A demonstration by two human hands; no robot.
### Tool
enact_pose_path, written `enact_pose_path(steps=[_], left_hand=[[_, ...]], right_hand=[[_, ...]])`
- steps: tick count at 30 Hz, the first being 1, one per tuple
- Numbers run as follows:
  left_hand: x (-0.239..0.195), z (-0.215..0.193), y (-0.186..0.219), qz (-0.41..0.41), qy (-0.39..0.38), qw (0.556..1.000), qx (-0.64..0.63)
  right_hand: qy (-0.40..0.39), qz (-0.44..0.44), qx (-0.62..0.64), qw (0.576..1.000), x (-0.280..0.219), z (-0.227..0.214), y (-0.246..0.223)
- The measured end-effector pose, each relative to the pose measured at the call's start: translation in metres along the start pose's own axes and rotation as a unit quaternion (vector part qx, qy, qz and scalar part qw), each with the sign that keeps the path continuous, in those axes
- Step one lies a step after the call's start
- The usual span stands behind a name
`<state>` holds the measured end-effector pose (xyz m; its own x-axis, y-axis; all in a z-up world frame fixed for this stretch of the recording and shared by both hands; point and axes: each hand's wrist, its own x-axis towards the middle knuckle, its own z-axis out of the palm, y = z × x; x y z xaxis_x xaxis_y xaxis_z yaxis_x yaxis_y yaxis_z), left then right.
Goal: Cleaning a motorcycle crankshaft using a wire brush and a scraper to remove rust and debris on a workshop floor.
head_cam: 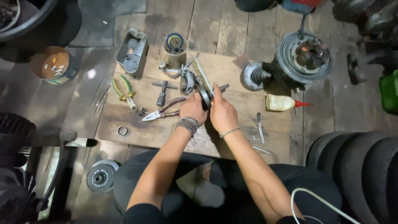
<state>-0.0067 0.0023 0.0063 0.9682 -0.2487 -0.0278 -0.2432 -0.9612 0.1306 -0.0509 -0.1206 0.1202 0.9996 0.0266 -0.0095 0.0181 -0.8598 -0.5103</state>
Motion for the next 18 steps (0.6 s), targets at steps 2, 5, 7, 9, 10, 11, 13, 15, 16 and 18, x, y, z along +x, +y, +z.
enact_pose_path(steps=[2,5,7,9,10,11,13,15,16,18], left_hand=[[0.002,-0.001,0.002,-0.005,0.007,1.0,0.0],[0.0,-0.005,0.002,-0.006,-0.002,1.0,-0.016],[-0.001,-0.011,0.002,-0.005,-0.014,0.999,-0.03],[-0.001,-0.02,0.006,-0.013,-0.036,0.999,-0.027],[-0.001,-0.02,0.003,-0.015,-0.036,0.999,-0.028],[-0.002,-0.02,0.003,-0.018,-0.033,0.999,-0.035],[-0.002,-0.016,0.008,-0.006,-0.03,0.999,-0.042],[-0.002,-0.016,0.004,-0.008,-0.028,1.0,-0.011],[-0.002,-0.01,0.004,-0.005,-0.019,1.0,-0.007],[0.003,-0.004,-0.001,-0.011,-0.04,0.998,-0.043]], right_hand=[[-0.002,-0.002,-0.012,1.0,0.004,0.004,0.002],[-0.017,0.012,0.0,1.0,-0.018,-0.003,0.002],[-0.028,0.022,0.023,0.999,-0.04,-0.004,0.01],[-0.052,0.073,-0.007,0.996,-0.059,0.002,0.033],[-0.053,0.072,-0.008,0.996,-0.055,0.004,0.031],[-0.041,0.048,0.0,0.998,-0.051,0.004,0.03],[-0.019,0.036,0.008,0.999,-0.04,0.002,0.027],[-0.006,-0.012,-0.013,1.0,-0.013,0.003,0.013],[0.003,-0.016,-0.012,1.0,-0.007,0.005,0.012],[-0.019,-0.014,-0.045,0.999,0.01,0.01,0.005]])
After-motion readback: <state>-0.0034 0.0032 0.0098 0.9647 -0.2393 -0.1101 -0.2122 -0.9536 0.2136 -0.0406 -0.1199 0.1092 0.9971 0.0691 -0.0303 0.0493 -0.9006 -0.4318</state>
